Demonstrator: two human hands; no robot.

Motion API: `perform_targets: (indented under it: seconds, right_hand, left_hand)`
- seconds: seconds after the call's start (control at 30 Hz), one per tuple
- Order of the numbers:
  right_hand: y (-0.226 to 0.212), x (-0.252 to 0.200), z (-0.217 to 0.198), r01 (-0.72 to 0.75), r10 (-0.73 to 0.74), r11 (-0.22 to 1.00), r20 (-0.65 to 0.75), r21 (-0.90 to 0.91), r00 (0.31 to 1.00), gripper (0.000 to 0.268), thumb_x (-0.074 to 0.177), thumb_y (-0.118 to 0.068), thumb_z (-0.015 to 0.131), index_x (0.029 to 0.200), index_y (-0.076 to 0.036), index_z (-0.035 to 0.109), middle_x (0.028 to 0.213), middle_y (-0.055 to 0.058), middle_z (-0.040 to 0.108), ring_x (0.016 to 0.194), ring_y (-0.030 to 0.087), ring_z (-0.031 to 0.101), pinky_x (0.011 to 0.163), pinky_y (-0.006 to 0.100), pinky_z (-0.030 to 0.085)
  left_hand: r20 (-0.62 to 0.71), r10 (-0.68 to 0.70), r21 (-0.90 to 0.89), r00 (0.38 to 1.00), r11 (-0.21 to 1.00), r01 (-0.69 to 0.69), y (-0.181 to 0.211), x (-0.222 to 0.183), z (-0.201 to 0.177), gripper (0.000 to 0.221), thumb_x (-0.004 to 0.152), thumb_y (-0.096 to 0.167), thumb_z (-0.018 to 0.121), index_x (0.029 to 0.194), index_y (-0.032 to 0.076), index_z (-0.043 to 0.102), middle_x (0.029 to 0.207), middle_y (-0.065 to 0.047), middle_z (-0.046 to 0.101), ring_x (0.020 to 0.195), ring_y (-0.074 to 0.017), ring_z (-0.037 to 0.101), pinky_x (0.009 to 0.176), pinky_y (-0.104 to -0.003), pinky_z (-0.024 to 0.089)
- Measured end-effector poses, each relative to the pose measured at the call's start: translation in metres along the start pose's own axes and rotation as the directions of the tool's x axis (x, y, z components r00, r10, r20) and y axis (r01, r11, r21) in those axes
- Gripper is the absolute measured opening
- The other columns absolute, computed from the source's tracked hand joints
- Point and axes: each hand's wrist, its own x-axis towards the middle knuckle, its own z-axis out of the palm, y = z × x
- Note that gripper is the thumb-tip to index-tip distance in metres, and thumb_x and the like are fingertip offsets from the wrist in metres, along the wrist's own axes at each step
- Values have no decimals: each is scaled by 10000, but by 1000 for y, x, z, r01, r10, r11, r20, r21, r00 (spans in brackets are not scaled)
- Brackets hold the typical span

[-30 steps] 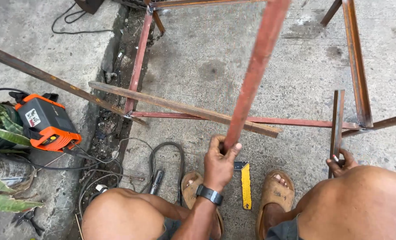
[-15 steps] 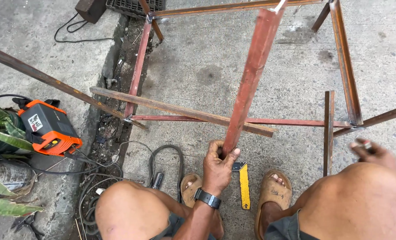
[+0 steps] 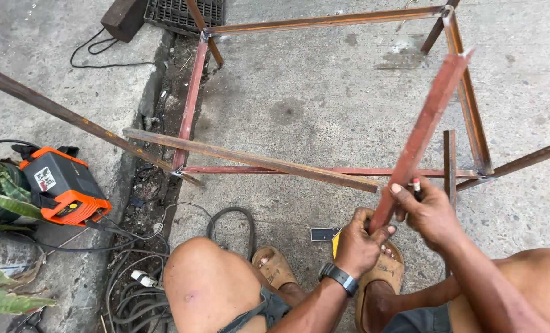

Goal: Marking lines on metal angle bars using a square and a pencil while assembling a metal frame.

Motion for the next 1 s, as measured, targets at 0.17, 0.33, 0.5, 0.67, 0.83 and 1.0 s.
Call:
perform_targets:
  seconds: [0.17,0.33,0.5,0.67,0.83,1.0]
  right_hand:
    - [-19,-2,10,30,-37,984,-35,-173,999,222,1076,-236,649,935,-65,636,645,84,540,512,191,462,483,341,405]
    - [-9,8,-2,253,-293,934,-134,-250,947,330,1054,-250,723,848,3,682,469,139,551,411,204,554,425,282,419]
    - [-41,-8,-7,313,-388,880,-160,-358,908,275,1059,-276,731,910,-47,696,480,102,552,474,162,572,453,266,434]
    - [-36,-18,-21,173,-334,787,-174,-592,926,252,1051,-363,618,1224,-201,705,626,12,600,470,147,406,484,358,330]
    - [-29,-14,-26,171,-354,810,-234,-562,905,270,1050,-318,648,1290,-209,705,963,-71,719,697,115,564,687,332,482]
    - [-31,-13,-27,148,-352,794,-248,-589,902,268,1054,-328,644,1292,-217,699,906,-59,706,639,123,536,669,347,452]
  left_hand:
    - [156,-27,-176,987,983,54,10,-4,-18,274,984,244,744,1174,184,556,945,-44,751,733,-172,720,687,-323,589]
    - [81,182,48,980,981,-186,22,32,-81,385,1002,257,733,1317,57,637,1191,-212,700,1149,-378,683,902,-488,592]
    - [42,26,873,999,484,-50,5,101,-138,720,968,227,696,1610,146,381,1689,-195,327,1581,-393,249,1267,-624,211]
    - [70,-81,958,994,285,-44,-40,162,-147,848,913,13,445,1671,278,172,1769,-59,77,1635,-277,8,1293,-601,-32]
    - [9,17,957,1000,291,-14,-73,192,-146,817,904,-71,363,1604,349,328,1715,-39,277,1612,-303,142,1250,-710,-29]
    - [36,33,978,999,203,-42,-50,183,-151,715,968,-7,499,1568,366,389,1654,-80,390,1580,-317,263,1231,-731,-112]
